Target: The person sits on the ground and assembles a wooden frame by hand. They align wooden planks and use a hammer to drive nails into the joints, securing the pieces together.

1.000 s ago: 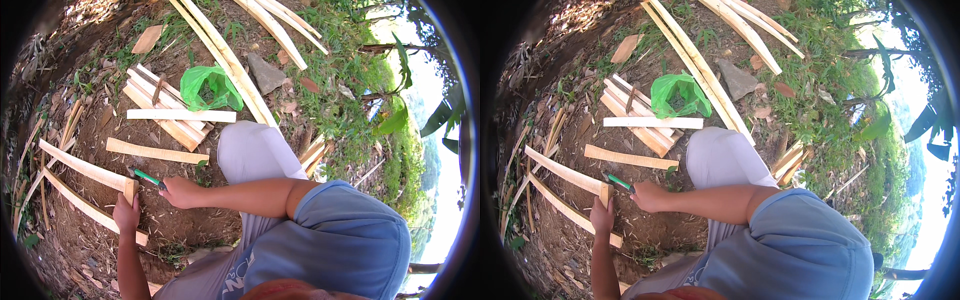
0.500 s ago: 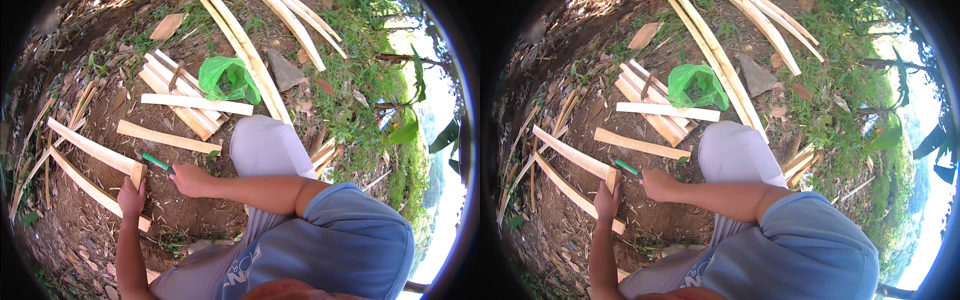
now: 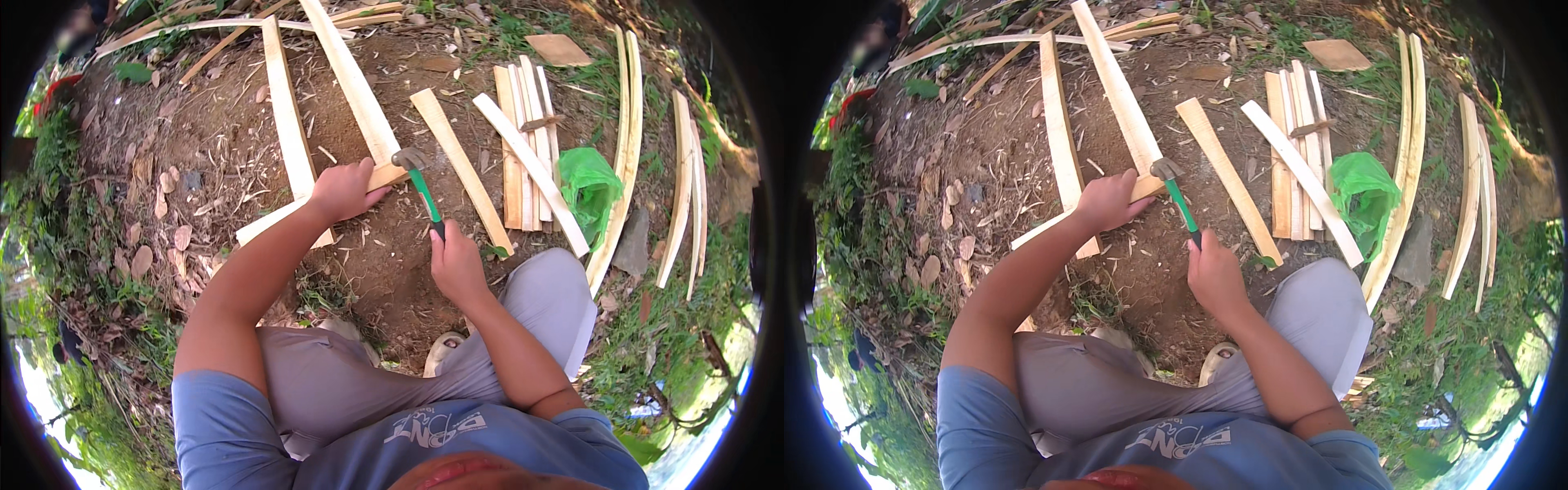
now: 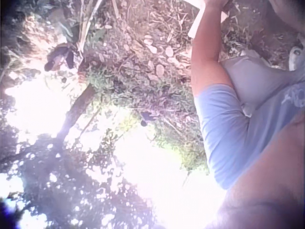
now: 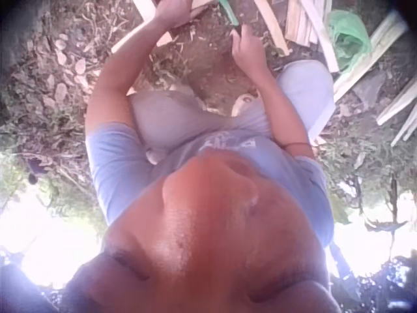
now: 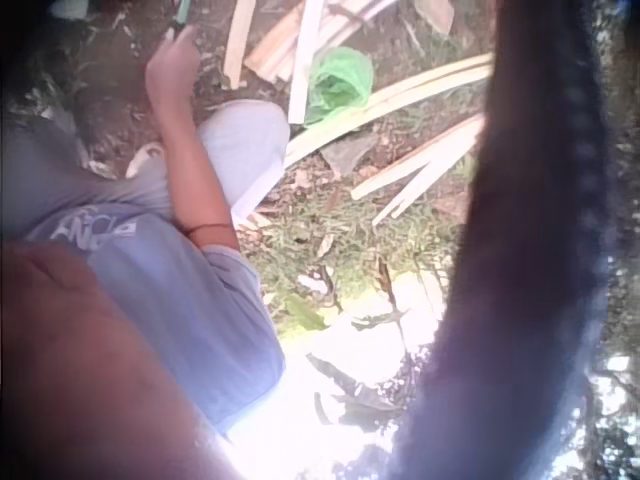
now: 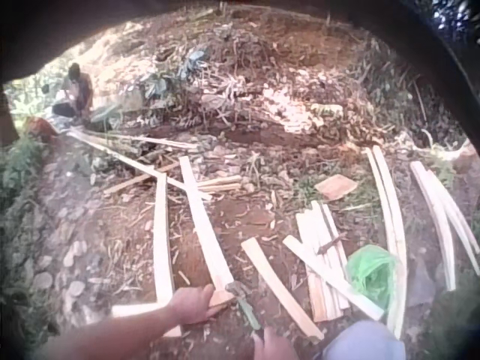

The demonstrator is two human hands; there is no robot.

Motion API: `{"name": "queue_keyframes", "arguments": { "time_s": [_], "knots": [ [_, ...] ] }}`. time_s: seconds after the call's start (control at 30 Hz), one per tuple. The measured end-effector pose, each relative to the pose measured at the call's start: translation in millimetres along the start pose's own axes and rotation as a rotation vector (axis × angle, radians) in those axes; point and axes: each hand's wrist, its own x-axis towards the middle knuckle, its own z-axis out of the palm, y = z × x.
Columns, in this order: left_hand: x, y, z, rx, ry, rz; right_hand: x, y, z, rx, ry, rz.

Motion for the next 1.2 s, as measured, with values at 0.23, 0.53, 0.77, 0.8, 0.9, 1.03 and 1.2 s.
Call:
{"name": "queue_keyframes", "arguments": {
  "time_s": [0.23,0.53,0.77,0.8,0.9,1.03,1.2],
  "knots": [
    [-3.3,-0.4,-3.2,-0.022,-0.036,0.019,-6.4,-23.0,-16.7,0.065,0.187,-0.118],
    [-0.1,4.4,-13.1,0.009,-0.085,-0.022,9.1,20.6,2.3,0.104,0.096,0.069],
    [8.5,24.4,-43.7,-0.16,0.051,-0.119,22.3,43.6,17.2,0.573,0.004,0.454],
    [9.5,24.8,-50.3,-0.16,0.025,-0.136,24.3,31.8,12.4,0.628,-0.023,0.52],
    [12.7,26.5,-60.2,-0.191,-0.013,-0.165,26.6,15.2,0.7,0.688,-0.067,0.617],
    [14.7,28.6,-64.2,-0.261,0.0,-0.132,29.6,46.9,27.7,0.579,-0.038,0.531],
    [13.7,32.9,-75.9,-0.222,-0.003,-0.131,29.8,43.9,31.5,0.503,-0.02,0.562]
  ]
}}
